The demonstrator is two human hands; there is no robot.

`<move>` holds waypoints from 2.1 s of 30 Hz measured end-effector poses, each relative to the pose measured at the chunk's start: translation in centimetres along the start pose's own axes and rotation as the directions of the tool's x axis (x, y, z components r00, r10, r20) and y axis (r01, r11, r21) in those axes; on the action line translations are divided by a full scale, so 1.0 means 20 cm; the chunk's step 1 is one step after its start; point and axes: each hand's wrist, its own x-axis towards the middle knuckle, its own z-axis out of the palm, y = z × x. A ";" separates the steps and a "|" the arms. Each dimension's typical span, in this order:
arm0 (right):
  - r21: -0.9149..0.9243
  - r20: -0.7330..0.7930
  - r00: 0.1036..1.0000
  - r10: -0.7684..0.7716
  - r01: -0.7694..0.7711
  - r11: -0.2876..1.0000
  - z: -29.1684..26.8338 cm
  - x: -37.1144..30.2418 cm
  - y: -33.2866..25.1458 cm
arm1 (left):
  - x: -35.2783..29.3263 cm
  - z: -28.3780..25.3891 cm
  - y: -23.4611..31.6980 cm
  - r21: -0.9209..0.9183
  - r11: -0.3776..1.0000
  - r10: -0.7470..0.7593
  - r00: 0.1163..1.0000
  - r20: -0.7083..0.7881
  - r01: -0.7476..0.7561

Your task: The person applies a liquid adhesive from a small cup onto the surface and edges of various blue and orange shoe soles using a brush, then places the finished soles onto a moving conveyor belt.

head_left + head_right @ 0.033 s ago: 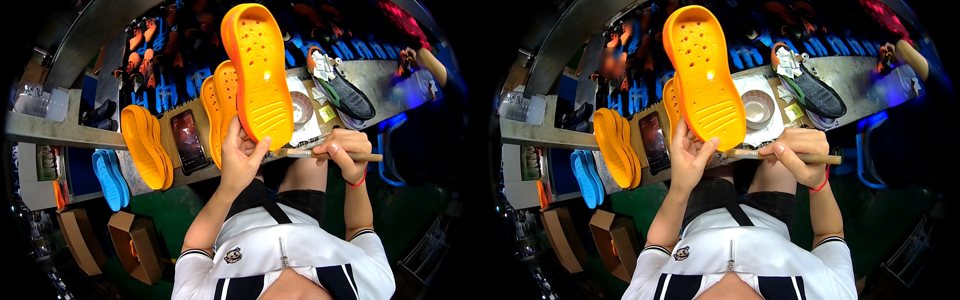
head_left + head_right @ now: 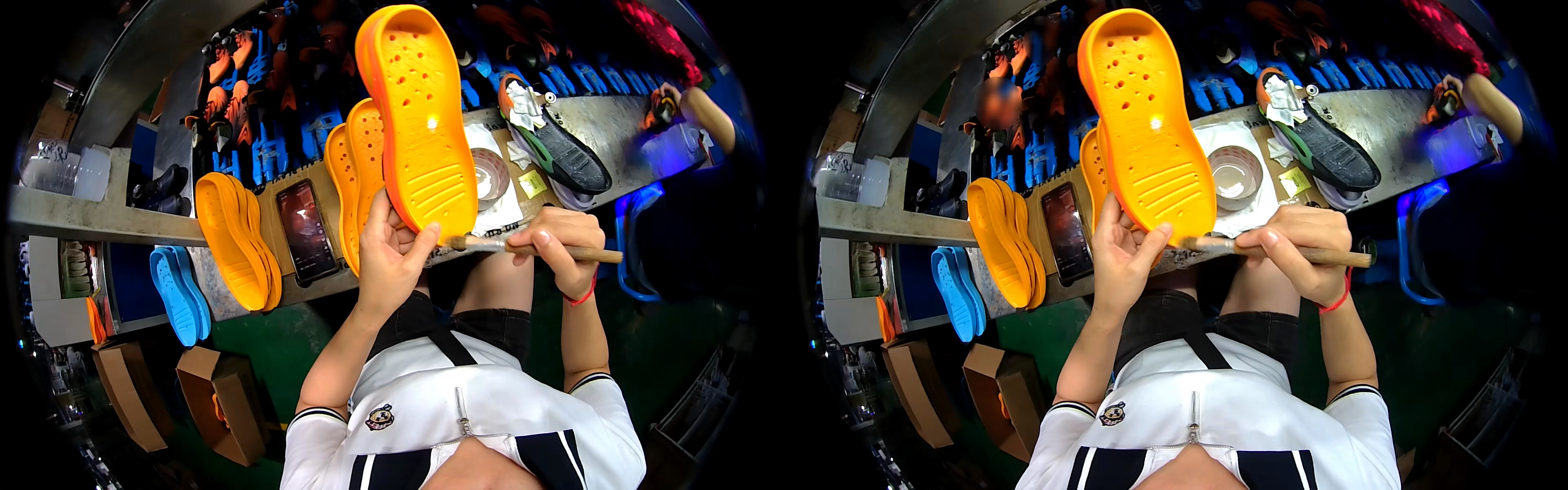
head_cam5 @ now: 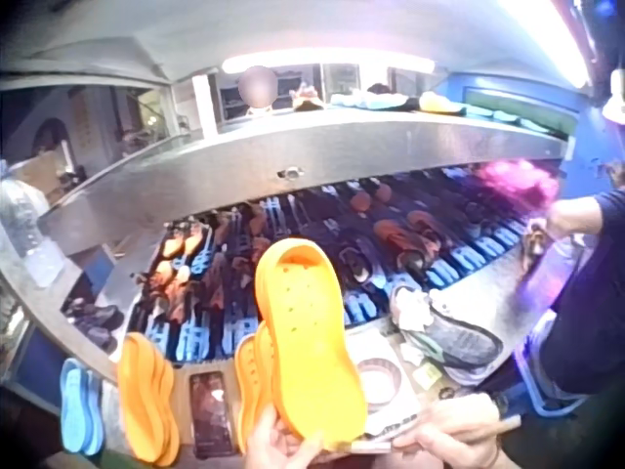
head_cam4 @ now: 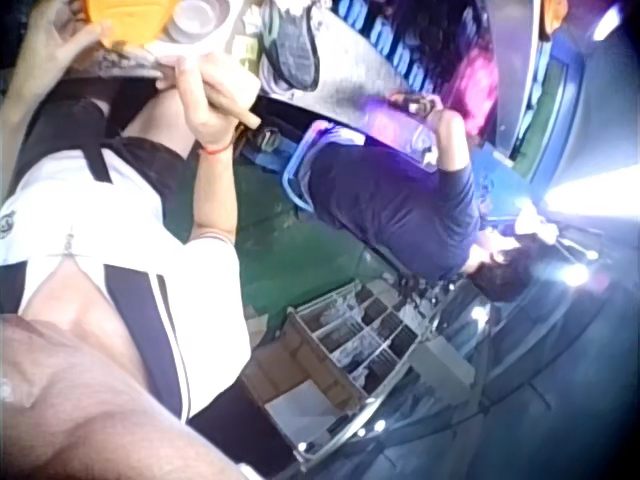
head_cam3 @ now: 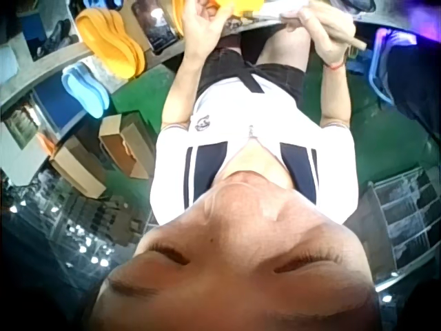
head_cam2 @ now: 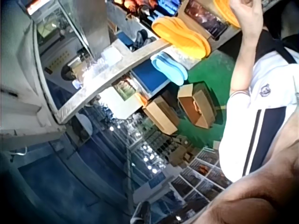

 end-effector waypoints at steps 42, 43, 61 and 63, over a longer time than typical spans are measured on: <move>-0.049 0.045 0.998 -0.044 0.046 0.998 -0.06 -0.03 0.03 | -0.01 -0.01 0.03 0.002 1.000 -0.026 1.000 0.001 0.026; -0.010 0.036 0.998 -0.047 0.048 0.999 -0.06 -0.03 0.03 | -0.01 -0.02 0.02 0.008 1.000 -0.020 1.000 -0.003 0.020; -0.035 -0.041 0.996 -0.078 0.077 0.996 -0.08 -0.03 0.05 | -0.02 -0.02 0.02 -0.027 1.000 -0.002 1.000 -0.012 0.002; -0.094 0.051 0.997 -0.064 0.069 0.993 -0.06 -0.01 0.02 | -0.01 -0.03 0.01 -0.023 1.000 -0.010 1.000 -0.015 0.010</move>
